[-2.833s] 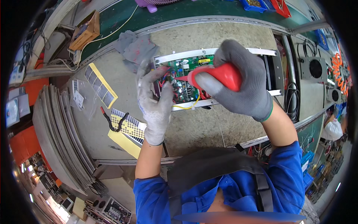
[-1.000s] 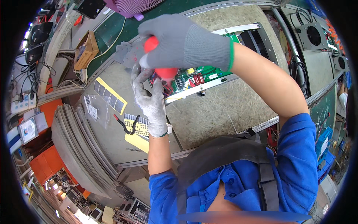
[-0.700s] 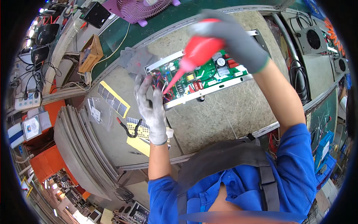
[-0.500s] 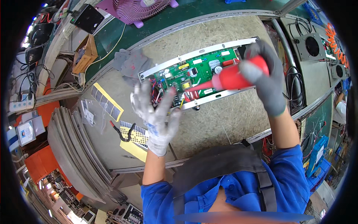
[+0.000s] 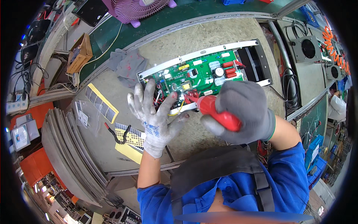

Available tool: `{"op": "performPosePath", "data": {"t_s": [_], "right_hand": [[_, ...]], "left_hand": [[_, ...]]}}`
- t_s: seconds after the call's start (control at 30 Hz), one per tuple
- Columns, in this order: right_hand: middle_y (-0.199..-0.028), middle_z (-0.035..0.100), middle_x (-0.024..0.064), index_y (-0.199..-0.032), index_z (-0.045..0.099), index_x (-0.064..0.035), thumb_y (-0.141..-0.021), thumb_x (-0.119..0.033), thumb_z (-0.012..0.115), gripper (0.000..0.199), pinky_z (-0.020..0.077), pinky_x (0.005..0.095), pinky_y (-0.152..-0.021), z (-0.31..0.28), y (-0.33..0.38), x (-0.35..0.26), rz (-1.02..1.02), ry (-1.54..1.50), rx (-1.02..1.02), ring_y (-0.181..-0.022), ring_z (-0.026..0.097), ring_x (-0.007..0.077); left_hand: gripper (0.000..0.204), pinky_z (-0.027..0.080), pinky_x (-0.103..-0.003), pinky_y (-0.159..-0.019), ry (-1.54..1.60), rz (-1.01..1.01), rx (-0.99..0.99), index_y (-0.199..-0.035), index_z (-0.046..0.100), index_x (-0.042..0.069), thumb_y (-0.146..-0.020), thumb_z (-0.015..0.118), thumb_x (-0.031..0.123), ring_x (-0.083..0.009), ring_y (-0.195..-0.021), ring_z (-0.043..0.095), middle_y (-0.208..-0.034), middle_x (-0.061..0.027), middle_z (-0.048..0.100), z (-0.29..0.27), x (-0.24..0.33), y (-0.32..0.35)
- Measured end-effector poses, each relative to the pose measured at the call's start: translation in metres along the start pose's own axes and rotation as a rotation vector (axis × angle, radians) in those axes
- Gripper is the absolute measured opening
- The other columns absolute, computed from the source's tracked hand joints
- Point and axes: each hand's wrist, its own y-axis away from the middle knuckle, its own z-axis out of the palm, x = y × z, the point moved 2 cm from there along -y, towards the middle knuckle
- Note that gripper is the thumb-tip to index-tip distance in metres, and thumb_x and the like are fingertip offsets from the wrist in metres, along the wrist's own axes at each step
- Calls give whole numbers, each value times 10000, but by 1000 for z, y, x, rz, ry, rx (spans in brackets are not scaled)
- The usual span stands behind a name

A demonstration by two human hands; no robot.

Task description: Assemble internal components of an electronic inverter or power supply unit on a factory production line.

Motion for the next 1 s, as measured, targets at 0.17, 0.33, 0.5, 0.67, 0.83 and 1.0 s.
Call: {"op": "performPosePath", "data": {"t_s": [0.17,0.33,0.5,0.67,0.83,1.0], "right_hand": [[-731,531,53,-822,574,-46,-782,-243,822,320,440,318,-610,-9,-26,37,294,-251,-113,-660,545,156],[-779,534,4,-842,584,-54,-822,-293,790,317,443,309,-680,-7,-58,83,638,-395,-139,-755,540,102],[-855,544,-4,-948,633,-80,-858,-288,724,244,446,249,-761,-27,-55,83,644,-470,24,-828,569,95],[-874,555,9,-924,599,-42,-843,-280,760,298,451,255,-751,-36,-25,54,547,-493,642,-787,538,95],[-928,525,82,-965,504,-58,-759,-157,835,403,450,309,-735,1,11,-7,223,35,437,-829,520,163],[-735,522,79,-875,559,-83,-675,-132,903,400,420,358,-511,39,1,-14,3,287,457,-584,528,258]], "left_hand": [[454,212,-613,-1182,18,77,96,-1193,724,205,-744,785,219,-427,-1439,370,-1529,-198,462,5,-4,-5],[387,300,-550,-1171,54,15,235,-1273,668,102,-890,633,64,-409,-1376,476,-1427,-190,569,16,-8,-21],[311,330,-508,-1164,102,-15,292,-1280,661,85,-971,619,94,-398,-1367,495,-1388,-187,606,16,-27,-58],[259,393,-495,-1118,171,12,289,-1226,671,83,-972,628,119,-393,-1303,538,-1347,-167,627,21,-56,-100],[237,427,-470,-1086,159,7,304,-1188,685,88,-974,615,163,-355,-1256,564,-1302,-159,645,28,-76,-128],[270,420,-460,-1097,187,-40,252,-1190,698,94,-994,577,234,-346,-1260,565,-1303,-156,650,34,-92,-145]]}}
